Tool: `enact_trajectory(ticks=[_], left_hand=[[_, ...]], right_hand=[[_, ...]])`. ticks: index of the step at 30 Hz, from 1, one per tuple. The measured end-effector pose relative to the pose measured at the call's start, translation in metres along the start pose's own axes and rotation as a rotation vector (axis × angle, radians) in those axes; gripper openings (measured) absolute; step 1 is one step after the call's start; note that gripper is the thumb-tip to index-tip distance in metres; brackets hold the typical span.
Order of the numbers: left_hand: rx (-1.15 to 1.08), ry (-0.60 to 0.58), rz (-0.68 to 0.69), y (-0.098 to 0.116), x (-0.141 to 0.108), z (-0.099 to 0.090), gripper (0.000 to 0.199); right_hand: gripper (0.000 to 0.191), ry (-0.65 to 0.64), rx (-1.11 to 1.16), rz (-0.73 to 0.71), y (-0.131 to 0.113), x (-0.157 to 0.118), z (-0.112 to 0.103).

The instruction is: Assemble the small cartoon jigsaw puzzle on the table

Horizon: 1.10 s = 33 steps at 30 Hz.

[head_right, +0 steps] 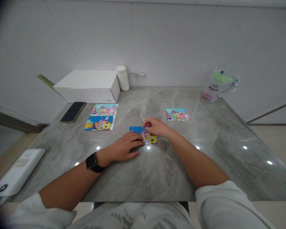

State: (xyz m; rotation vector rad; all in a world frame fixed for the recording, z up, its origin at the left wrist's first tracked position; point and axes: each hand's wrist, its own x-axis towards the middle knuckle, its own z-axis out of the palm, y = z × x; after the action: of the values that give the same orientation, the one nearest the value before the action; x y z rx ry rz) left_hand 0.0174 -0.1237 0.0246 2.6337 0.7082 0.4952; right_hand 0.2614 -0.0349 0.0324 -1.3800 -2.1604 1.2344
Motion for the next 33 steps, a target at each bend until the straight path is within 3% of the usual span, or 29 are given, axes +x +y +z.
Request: enact_trajectory(ticks=[5,12,33], left_hand=[[0.000,0.006,-0.002,0.001,0.000,-0.001,0.043],[0.005,-0.004,-0.010,0.002,0.000,-0.002,0.044],[0.014,-0.009,-0.012,0.002,-0.001,-0.001,0.043]], right_hand=[[0.008,0.044,-0.164,-0.041,-0.001,0.000,0.002],[0.006,0.061,-0.149,-0.021,0.000,0.001,0.007],[0.005,0.129,-0.461,-0.036,-0.003,0.000,0.017]])
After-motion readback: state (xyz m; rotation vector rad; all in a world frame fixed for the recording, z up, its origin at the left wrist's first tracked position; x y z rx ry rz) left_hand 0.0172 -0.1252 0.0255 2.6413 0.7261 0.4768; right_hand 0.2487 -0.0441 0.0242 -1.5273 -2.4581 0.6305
